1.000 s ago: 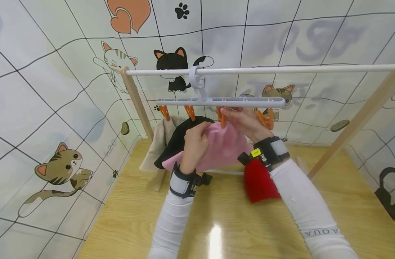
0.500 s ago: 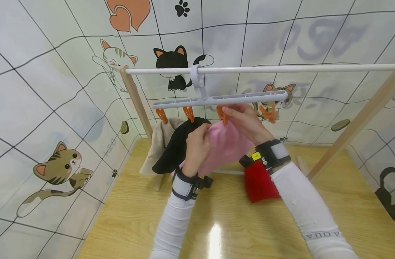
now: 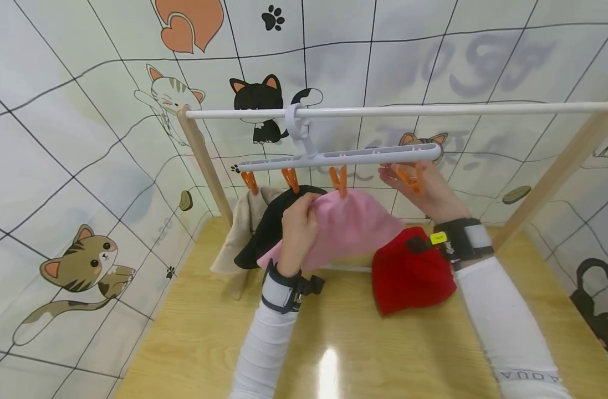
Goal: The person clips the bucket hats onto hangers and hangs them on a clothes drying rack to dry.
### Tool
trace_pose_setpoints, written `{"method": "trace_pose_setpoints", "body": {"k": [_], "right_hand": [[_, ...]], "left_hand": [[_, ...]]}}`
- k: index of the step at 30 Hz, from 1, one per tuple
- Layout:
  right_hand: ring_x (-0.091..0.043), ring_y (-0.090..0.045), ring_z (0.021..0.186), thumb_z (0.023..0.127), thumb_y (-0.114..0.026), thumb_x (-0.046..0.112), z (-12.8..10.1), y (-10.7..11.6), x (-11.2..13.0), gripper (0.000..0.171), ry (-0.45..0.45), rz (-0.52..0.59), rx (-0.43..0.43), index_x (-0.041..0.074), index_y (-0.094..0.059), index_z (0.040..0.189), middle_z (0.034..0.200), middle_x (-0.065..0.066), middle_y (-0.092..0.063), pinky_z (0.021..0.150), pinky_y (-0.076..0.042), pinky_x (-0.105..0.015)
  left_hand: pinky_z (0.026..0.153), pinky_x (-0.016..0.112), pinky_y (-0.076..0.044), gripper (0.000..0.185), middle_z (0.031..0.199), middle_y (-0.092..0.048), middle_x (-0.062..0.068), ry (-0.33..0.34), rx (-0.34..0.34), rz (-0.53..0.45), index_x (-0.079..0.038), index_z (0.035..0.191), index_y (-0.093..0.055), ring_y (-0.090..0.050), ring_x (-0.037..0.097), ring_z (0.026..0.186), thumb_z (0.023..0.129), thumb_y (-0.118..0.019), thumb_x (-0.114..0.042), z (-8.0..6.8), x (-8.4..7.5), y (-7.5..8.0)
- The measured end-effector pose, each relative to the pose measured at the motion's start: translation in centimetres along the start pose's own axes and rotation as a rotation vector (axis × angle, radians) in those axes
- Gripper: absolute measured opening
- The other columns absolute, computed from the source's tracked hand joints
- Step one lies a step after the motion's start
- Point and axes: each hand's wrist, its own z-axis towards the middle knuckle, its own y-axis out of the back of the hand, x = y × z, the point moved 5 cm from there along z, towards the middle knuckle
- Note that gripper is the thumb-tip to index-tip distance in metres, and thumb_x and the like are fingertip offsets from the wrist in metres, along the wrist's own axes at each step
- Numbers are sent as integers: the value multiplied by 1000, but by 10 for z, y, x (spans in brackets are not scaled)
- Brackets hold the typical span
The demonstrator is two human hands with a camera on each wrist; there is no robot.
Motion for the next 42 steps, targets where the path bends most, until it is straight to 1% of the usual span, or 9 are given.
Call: {"method": "trace_pose_setpoints", "body": {"k": [2,8,11,16,24,30,33,38,42], "right_hand": [[-26,-55,107,96,-54,1,-11,4,12,22,-57,-25,15,7,-66,115,116,-11,-61,100,-41,-36],[-31,-53,119,101,-37,-4,-31,-8,43,37,-97,-493,344,2,-51,135,131,-15,-54,98,-43,-33],[-29,-52,122,101,-39,-2,-35,-13,48,43,-127,-641,386,5,-43,143,136,-14,-53,99,-41,-30],[-31,-50,125,99,-40,-1,-34,-21,52,51,-154,-736,399,10,-35,149,139,-16,-49,98,-41,-34],[-34,-52,118,101,-44,4,-32,-24,57,41,-185,-824,340,8,-43,142,132,-17,-54,97,-42,-34],[-31,-49,117,99,-54,15,-30,-19,53,46,-274,-941,261,16,-44,144,133,-10,-53,100,-35,-47],[-31,-47,118,98,-55,12,-27,-16,50,51,-273,-929,270,17,-40,147,135,-11,-51,100,-37,-46],[-32,-50,117,97,-55,8,-20,-15,47,50,-250,-918,328,12,-42,145,135,-12,-53,96,-43,-34],[-30,-50,119,96,-58,9,-17,-14,44,45,-265,-932,350,10,-48,141,134,-9,-55,97,-43,-35]], "left_hand": [[76,40,-51,24,92,-68,15,-15,-6,-1,3,97,-68,-63,29,81,87,-48,12,-2,0,-1],[77,40,-51,23,91,-67,16,-30,-22,-12,4,96,-68,-62,30,82,88,-48,12,-1,-3,-2],[76,40,-51,23,92,-68,16,-30,-16,-20,4,96,-68,-63,30,81,88,-48,12,-1,-4,-2],[75,40,-51,23,93,-68,17,-43,-4,-27,5,97,-68,-63,30,81,88,-48,13,-1,-5,-2],[79,41,-51,22,96,-67,16,-56,-5,18,3,101,-66,-64,29,87,90,-49,11,-4,-9,-1],[78,38,-52,21,105,-63,15,-168,-86,38,2,104,-63,-62,26,95,90,-51,10,-8,-38,6],[80,33,-52,20,104,-63,15,-235,-96,6,4,102,-64,-62,26,94,88,-52,11,-9,-55,7],[86,28,-49,14,96,-67,15,-329,-2,8,4,99,-66,-62,26,89,87,-60,7,-15,-76,-8],[79,23,-48,14,94,-67,10,-345,208,50,0,101,-66,-61,21,84,87,-64,1,-27,-82,-52]]}}
